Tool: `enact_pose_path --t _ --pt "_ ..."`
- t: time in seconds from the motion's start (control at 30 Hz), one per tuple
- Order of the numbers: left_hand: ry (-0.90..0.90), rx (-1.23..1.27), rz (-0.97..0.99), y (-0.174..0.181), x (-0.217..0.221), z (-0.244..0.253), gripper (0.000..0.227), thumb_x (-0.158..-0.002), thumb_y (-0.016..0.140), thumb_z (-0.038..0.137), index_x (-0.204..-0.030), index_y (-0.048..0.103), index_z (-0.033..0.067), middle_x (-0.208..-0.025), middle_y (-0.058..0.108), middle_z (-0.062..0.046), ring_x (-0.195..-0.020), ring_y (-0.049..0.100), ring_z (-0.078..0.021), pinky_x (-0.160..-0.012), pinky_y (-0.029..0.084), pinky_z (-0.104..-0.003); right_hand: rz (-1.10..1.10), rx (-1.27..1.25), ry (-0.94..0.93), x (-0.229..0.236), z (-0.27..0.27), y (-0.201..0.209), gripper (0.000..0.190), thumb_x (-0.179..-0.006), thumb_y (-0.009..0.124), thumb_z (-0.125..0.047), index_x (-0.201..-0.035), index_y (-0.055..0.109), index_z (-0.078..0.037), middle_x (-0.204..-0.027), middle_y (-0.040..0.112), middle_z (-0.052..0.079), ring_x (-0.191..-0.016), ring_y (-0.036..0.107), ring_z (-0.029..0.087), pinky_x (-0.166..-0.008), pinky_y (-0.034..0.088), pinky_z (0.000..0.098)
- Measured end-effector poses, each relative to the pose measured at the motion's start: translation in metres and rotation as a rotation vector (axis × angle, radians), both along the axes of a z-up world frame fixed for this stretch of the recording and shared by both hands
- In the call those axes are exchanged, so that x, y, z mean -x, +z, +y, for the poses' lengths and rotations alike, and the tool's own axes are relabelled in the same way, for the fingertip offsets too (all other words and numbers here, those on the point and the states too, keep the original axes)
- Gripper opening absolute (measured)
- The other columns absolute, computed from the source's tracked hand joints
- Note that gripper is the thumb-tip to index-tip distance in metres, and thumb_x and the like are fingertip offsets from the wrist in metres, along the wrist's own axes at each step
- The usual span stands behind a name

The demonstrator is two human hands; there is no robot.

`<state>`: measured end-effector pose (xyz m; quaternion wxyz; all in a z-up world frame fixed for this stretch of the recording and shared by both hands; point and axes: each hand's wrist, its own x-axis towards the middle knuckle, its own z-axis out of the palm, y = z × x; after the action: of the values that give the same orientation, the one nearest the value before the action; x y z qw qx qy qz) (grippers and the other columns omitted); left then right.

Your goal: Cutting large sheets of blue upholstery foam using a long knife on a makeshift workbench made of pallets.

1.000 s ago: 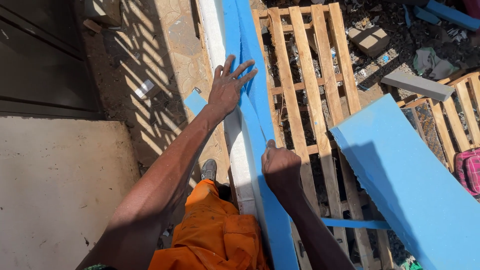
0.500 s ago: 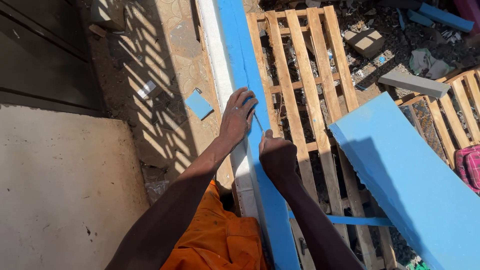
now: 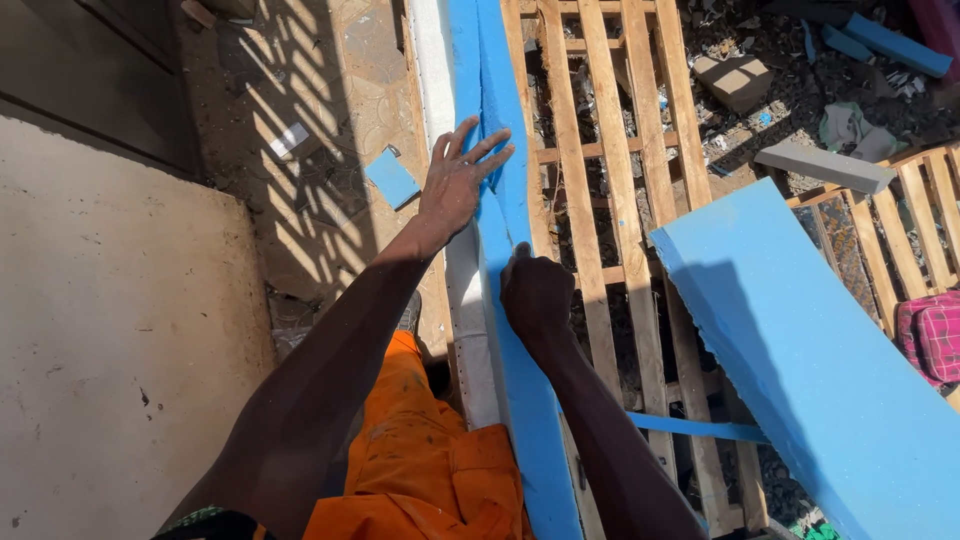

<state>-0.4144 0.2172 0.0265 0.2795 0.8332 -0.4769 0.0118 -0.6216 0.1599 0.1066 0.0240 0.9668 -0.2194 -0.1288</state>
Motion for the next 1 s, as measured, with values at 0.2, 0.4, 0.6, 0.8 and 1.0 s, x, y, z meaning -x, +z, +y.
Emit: enact_pose_path --t 0.2,0.4,0.6,0.8,1.0 --pt "-0.097 0.07 -0.119 -0.005 -0.005 0.01 0.067 -0.104 0.043 -0.009 -0.157 0.047 0.0321 -0.165 0.038 0.007 -0.155 0.018 -0.0355 -0.119 0.024 -0.058 -0.173 -0.01 0.036 0.049 0.018 0.011 0.046 -0.098 0.06 -0.026 -0.137 0.065 -0.001 -0.054 0.06 0.002 -0.044 0.056 0.018 -0.037 0.031 0.0332" --pt "0.002 -0.03 -0.151 0.024 0.019 0.013 0.03 -0.111 0.045 0.014 -0.135 0.06 0.0235 -0.143 0.054 -0.002 -0.146 0.037 -0.0253 -0.122 0.024 -0.051 0.115 -0.024 -0.065 0.096 0.046 0.039 0.048 -0.113 0.039 -0.033 -0.093 0.076 -0.008 -0.047 0.05 0.004 -0.043 0.057 0.015 -0.041 0.046 0.0221" --pt "-0.025 0.105 -0.022 0.008 0.119 0.041 0.026 -0.089 0.079 0.02 -0.093 0.053 0.0175 -0.101 0.046 0.002 -0.115 0.056 -0.0252 -0.092 0.052 -0.042 0.04 0.047 -0.045 0.112 0.042 0.019 0.045 -0.114 0.039 -0.036 -0.123 0.067 -0.003 -0.055 0.063 0.009 -0.047 0.066 0.018 -0.038 0.055 0.0325" --pt "0.067 0.108 0.111 0.015 0.13 0.055 0.031 -0.094 0.067 0.008 -0.119 0.054 0.0201 -0.133 0.046 -0.002 -0.139 0.045 -0.0336 -0.097 0.053 -0.048 0.003 0.06 0.06 0.08 0.035 0.002 0.044 -0.113 0.04 -0.032 -0.124 0.07 -0.002 -0.056 0.064 0.011 -0.046 0.064 0.017 -0.036 0.05 0.0258" --pt "-0.008 -0.033 -0.036 -0.002 0.13 0.051 0.041 -0.089 0.071 0.009 -0.123 0.063 0.0293 -0.146 0.046 0.006 -0.144 0.038 -0.0309 -0.101 0.047 -0.046 -0.014 0.014 0.008 0.106 0.041 0.011 0.046 -0.108 0.037 -0.028 -0.121 0.072 -0.001 -0.061 0.066 0.017 -0.052 0.07 0.025 -0.039 0.053 0.0328"
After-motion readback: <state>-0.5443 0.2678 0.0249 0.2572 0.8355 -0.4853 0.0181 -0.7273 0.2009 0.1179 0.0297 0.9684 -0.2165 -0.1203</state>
